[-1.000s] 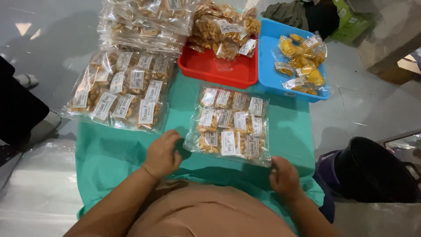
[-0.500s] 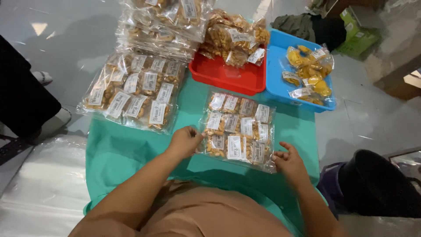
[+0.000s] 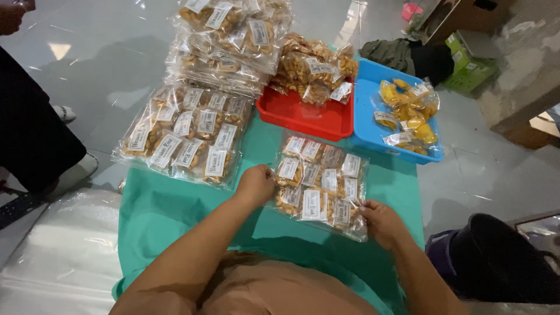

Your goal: Sorting and organizing small packaged snack bags into different trays on a table.

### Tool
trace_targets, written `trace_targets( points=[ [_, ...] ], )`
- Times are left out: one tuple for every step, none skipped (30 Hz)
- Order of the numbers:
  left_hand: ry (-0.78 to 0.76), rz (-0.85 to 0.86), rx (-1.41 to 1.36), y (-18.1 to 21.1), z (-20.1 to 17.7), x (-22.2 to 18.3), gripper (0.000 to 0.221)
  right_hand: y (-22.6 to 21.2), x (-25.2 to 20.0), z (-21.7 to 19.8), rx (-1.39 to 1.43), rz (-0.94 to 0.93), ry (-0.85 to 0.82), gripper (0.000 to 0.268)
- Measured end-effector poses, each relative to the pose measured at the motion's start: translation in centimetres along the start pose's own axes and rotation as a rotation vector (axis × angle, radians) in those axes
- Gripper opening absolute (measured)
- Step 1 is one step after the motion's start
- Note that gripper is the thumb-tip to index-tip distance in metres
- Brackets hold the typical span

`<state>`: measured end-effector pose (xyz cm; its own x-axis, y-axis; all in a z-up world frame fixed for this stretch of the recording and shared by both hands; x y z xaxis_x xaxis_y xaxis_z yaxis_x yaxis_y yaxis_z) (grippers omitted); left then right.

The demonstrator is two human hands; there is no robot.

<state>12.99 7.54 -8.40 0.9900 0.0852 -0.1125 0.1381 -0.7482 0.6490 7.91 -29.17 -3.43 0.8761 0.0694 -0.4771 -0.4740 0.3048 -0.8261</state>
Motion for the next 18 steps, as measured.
trace_targets(
  points=[
    [0.004, -0.002, -0.004, 1.0, -1.5, -0.9, 0.027, -0.1, -0.6, 0.8, -0.005, -0.001, -0.003, 0.036],
    [0.014, -0.003, 0.014, 2.0, -3.1, -1.7, 0.024, -0.8, -1.2, 1.6, 0.003, -0.075, 0.003, 0.032],
    [0.022, -0.007, 0.032, 2.9, -4.6, -2.7, 0.022, -1.3, -1.8, 2.4, 0.011, -0.146, 0.009, 0.029],
    [0.024, -0.012, 0.027, 3.1, -5.7, -3.7, 0.022, -0.8, -1.1, 1.3, 0.005, -0.143, 0.006, 0.029],
    [0.077, 0.054, 0.037, 3.9, -7.3, -4.8, 0.021, -0.6, -0.5, 0.4, 0.000, -0.186, -0.037, 0.033],
    [0.130, 0.120, 0.048, 4.7, -8.9, -6.0, 0.020, -0.4, 0.1, -0.4, -0.006, -0.228, -0.081, 0.037],
    [0.131, 0.119, 0.047, 5.5, -11.4, -7.2, 0.020, -1.5, -1.7, 2.5, -0.008, -0.228, -0.082, 0.037],
    [0.056, 0.018, 0.025, 5.5, -13.3, -8.3, 0.014, -2.2, -3.3, 4.5, -0.076, -0.163, 0.036, 0.054],
    [-0.021, -0.081, 0.004, 5.6, -15.1, -9.4, 0.014, -2.9, -5.1, 6.5, -0.143, -0.097, 0.154, 0.072],
    [-0.020, -0.081, 0.002, 4.4, -16.3, -9.4, 0.014, -3.6, -5.7, 8.4, -0.145, -0.097, 0.154, 0.072],
    [0.093, -0.052, -0.040, 3.4, -18.3, -9.6, 0.017, -4.7, -6.5, 10.9, -0.287, -0.176, 0.102, 0.059],
    [0.207, -0.024, -0.082, 2.3, -20.3, -9.9, 0.020, -5.8, -7.3, 13.4, -0.429, -0.253, 0.049, 0.048],
    [0.208, -0.026, -0.082, 1.9, -22.3, -10.3, 0.020, -5.7, -6.6, 15.4, -0.430, -0.252, 0.046, 0.048],
    [0.312, 0.015, 0.008, 1.8, -25.1, -10.9, 0.017, -6.1, -6.1, 18.5, -0.376, -0.326, -0.089, 0.050],
    [0.415, 0.056, 0.098, 1.8, -27.9, -11.7, 0.018, -6.4, -5.8, 21.6, -0.322, -0.396, -0.227, 0.053],
    [0.417, 0.051, 0.098, -0.7, -28.9, -10.3, 0.018, -5.0, -2.6, 22.3, -0.323, -0.393, -0.231, 0.053],
    [0.486, 0.034, 0.248, -3.0, -30.4, -9.1, 0.019, -3.7, 0.5, 23.3, -0.188, -0.406, -0.295, 0.052],
    [0.552, 0.017, 0.398, -5.2, -31.9, -8.0, 0.020, -2.5, 3.6, 24.2, -0.052, -0.416, -0.358, 0.052]
  ],
)
Point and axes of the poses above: each hand's wrist, its own x-axis towards the middle knuckle, its own z-axis out of the palm, y = z × x, the point moved 8 cm from there along x, towards the middle knuckle, and after that the axes turned 15 degrees about x, right-handed, at the moved point
